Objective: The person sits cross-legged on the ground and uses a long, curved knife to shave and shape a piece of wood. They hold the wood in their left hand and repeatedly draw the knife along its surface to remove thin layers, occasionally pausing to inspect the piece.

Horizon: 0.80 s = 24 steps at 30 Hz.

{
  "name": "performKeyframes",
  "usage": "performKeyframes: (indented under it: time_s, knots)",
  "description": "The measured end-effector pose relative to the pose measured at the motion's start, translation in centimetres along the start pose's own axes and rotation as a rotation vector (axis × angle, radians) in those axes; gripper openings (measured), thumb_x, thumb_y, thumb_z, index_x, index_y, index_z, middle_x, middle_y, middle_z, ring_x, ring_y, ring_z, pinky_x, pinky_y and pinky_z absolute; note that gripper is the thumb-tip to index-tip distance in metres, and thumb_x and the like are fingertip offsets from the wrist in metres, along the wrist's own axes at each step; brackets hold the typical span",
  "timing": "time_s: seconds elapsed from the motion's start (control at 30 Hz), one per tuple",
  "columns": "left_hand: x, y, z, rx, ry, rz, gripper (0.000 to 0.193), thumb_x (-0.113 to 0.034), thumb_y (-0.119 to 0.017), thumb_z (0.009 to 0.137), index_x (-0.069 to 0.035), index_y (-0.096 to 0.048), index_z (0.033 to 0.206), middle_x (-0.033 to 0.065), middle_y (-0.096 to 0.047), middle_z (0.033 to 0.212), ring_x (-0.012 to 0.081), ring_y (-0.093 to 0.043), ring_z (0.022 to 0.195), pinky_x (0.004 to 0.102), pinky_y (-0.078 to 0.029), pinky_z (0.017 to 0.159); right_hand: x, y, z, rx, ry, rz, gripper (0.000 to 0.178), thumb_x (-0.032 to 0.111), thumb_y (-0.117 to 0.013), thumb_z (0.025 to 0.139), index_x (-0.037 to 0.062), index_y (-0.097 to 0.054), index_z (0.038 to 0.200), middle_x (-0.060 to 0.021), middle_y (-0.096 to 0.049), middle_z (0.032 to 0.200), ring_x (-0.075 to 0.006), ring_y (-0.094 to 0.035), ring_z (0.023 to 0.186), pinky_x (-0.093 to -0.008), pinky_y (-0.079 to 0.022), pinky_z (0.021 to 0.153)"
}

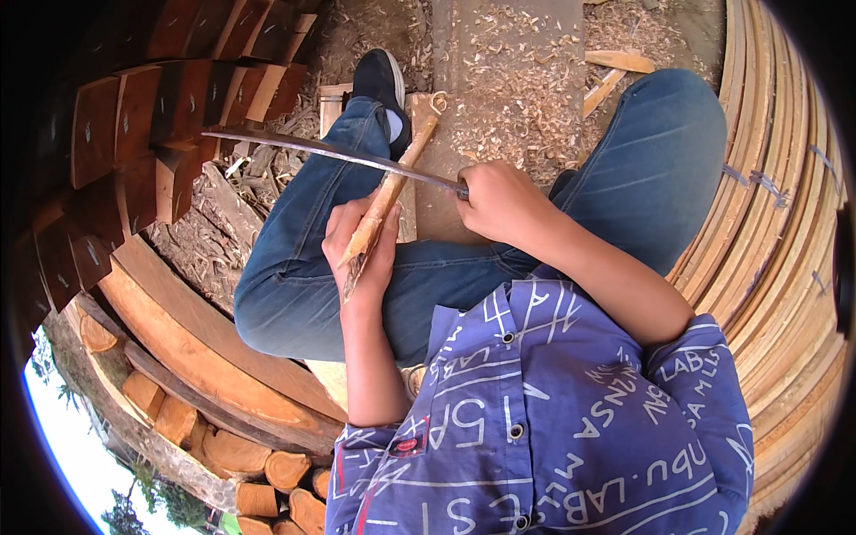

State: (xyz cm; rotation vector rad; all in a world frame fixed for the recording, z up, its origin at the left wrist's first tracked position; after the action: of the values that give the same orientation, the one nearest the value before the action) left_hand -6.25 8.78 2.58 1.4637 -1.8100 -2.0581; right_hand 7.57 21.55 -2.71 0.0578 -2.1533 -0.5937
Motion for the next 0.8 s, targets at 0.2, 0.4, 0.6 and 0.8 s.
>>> performKeyframes:
  time_s: [0.2,0.4,0.6,0.8]
  knots:
    - [-0.1,-0.2,-0.1,-0.024,0.009,-0.035,0.017,-0.004,-0.075,0.076,-0.001,-0.068,0.091,0.0107,-0.066,0.081,0.0259,-0.061,0.073,0.0352,-0.050,0.068,3.2,2.2,-1.2,-0.092,0.145,0.053,0.025,0.020,-0.065,0.081,-0.0043,-0.066,0.077,-0.0244,-0.062,0.066,-0.0433,-0.063,0.066,-0.0483,-0.051,0.063]
    - [-0.5,-0.1,0.1,-0.020,-0.055,0.030,0.018,-0.004,-0.075,0.075,-0.001,-0.068,0.092,0.0110,-0.066,0.082,0.0268,-0.061,0.074,0.0351,-0.050,0.069,-0.7,0.0,0.8,-0.036,0.008,-0.057,0.022,0.017,-0.065,0.079,-0.0054,-0.066,0.077,-0.0252,-0.064,0.072,-0.0426,-0.065,0.072,-0.0493,-0.053,0.068]
    - [0.0,-0.2,-0.3,-0.016,0.010,-0.011,0.019,-0.004,-0.075,0.076,-0.001,-0.068,0.094,0.0113,-0.067,0.082,0.0265,-0.061,0.075,0.0349,-0.050,0.070,3.2,2.0,-0.7,-0.001,0.066,-0.027,0.020,0.016,-0.064,0.078,-0.0031,-0.067,0.080,-0.0245,-0.064,0.072,-0.0406,-0.066,0.070,-0.0484,-0.054,0.067]
    - [-0.3,0.0,0.1,0.024,-0.072,0.060,0.022,-0.017,-0.074,0.083,-0.002,-0.068,0.098,0.0110,-0.067,0.087,0.0216,-0.065,0.077,0.0322,-0.050,0.073,-2.6,-0.7,1.7,-0.033,-0.060,-0.093,0.024,0.019,-0.065,0.081,-0.0046,-0.066,0.079,-0.0264,-0.064,0.073,-0.0422,-0.065,0.073,-0.0492,-0.052,0.069]
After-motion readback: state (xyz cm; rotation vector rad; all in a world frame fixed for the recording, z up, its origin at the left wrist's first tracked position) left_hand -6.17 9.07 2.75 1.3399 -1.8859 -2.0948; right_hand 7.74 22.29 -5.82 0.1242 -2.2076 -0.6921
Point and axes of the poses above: each hand's wrist, its own z-axis towards the middle knuckle, its own y-axis out of the back of the hand, x = y × z, the point moved 3 cm from there along z, towards the middle knuckle
